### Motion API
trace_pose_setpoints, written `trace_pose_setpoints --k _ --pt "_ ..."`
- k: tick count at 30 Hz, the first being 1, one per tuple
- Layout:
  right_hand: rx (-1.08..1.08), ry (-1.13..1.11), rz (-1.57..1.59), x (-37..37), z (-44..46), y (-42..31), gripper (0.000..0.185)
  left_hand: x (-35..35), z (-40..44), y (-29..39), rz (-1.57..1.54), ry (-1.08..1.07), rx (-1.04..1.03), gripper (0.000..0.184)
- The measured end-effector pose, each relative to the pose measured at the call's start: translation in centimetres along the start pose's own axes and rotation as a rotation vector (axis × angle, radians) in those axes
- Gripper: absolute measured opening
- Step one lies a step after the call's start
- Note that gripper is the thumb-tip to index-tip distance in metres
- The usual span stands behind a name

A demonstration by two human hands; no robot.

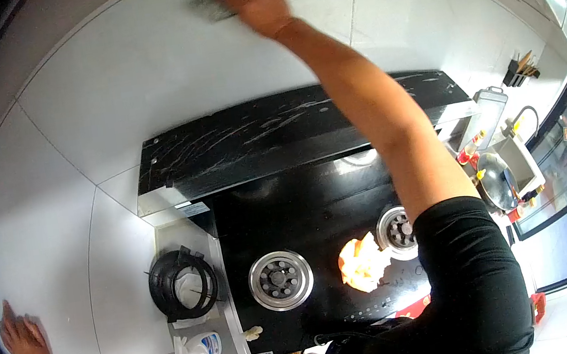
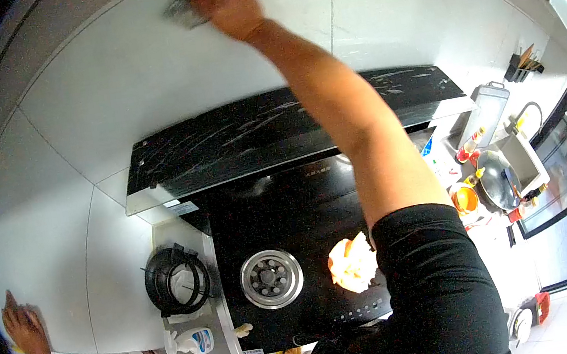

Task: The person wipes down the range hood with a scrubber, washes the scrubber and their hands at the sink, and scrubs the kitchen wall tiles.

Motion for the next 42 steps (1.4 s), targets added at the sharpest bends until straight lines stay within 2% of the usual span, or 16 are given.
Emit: trace_pose_setpoints --k 2,3,6,12,13,16,17,20,21,22,30,32,33,37,41,42 --pt "-0.209 0.092 -0.132 3.0 -2.1 5.7 0.013 -0.9 -0.6 -0.5 0.021 0.022 -0.019 0.025" --pt "-0.307 -0.140 -0.443 3.6 -3.8 9.8 0.010 -1.3 -0.8 -0.9 0.015 -0.011 -0.028 0.026" --pt "-0.574 0.085 -0.453 11.6 -8.4 18.5 0.013 -0.9 0.0 -0.4 -0.019 0.028 -0.039 0.028" --pt "-1.304 0.143 -0.514 15.7 -8.9 21.4 0.020 0.1 0.2 0.1 -0.028 0.104 -0.022 0.026" --pt "-0.953 0.321 -0.546 13.2 -8.9 20.4 0.018 0.2 0.1 0.2 -0.046 0.153 -0.037 0.025" --pt "-0.458 0.119 -0.472 3.8 -7.4 12.7 0.005 0.1 0.0 0.1 -0.052 0.102 -0.038 0.022" --pt "-0.797 -0.018 -0.091 1.8 -4.4 7.8 0.004 0.1 0.1 0.0 -0.051 0.067 -0.036 0.022" --pt "-0.135 0.044 0.012 -4.6 0.3 -4.4 0.015 0.6 0.8 0.6 -0.081 0.072 -0.033 0.020" --pt "-0.097 -0.162 0.118 -3.5 2.0 -7.5 0.019 0.4 0.5 0.5 -0.059 0.084 -0.021 0.019" --pt "-0.120 -0.411 0.048 -2.6 3.0 -9.1 0.019 0.2 0.4 0.3 -0.044 0.091 -0.021 0.019" --pt "-0.252 -0.197 -0.093 8.1 -10.4 7.2 0.017 0.2 0.4 0.3 -0.034 0.088 -0.036 0.020" --pt "-0.572 -0.172 -0.285 10.8 -13.5 13.1 0.014 0.9 0.9 0.4 -0.024 0.104 -0.045 0.021" --pt "-0.766 -0.032 -0.223 13.1 -10.5 12.6 0.016 1.5 1.2 0.7 -0.033 0.096 -0.023 0.021" --pt "-0.689 0.037 -0.225 8.8 -6.7 9.7 0.010 0.4 0.6 0.0 -0.062 0.095 -0.049 0.020" --pt "-0.272 -0.503 -0.150 -4.0 -2.0 -4.1 0.023 -1.2 -0.7 -0.4 -0.025 0.083 -0.061 0.019" --pt "-0.207 -0.457 -0.047 -4.4 -0.9 -7.5 0.025 -1.5 -0.9 -0.4 -0.003 0.066 -0.025 0.019"
Point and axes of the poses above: each hand's wrist, its own z-axis towards the middle knuckle, its own x-axis out of the back of the hand, y = z × x, the point moved 3 cm from there along z, towards the middle knuckle, and after that the axes turned 11 degrees about y, right-handed, at the moved point
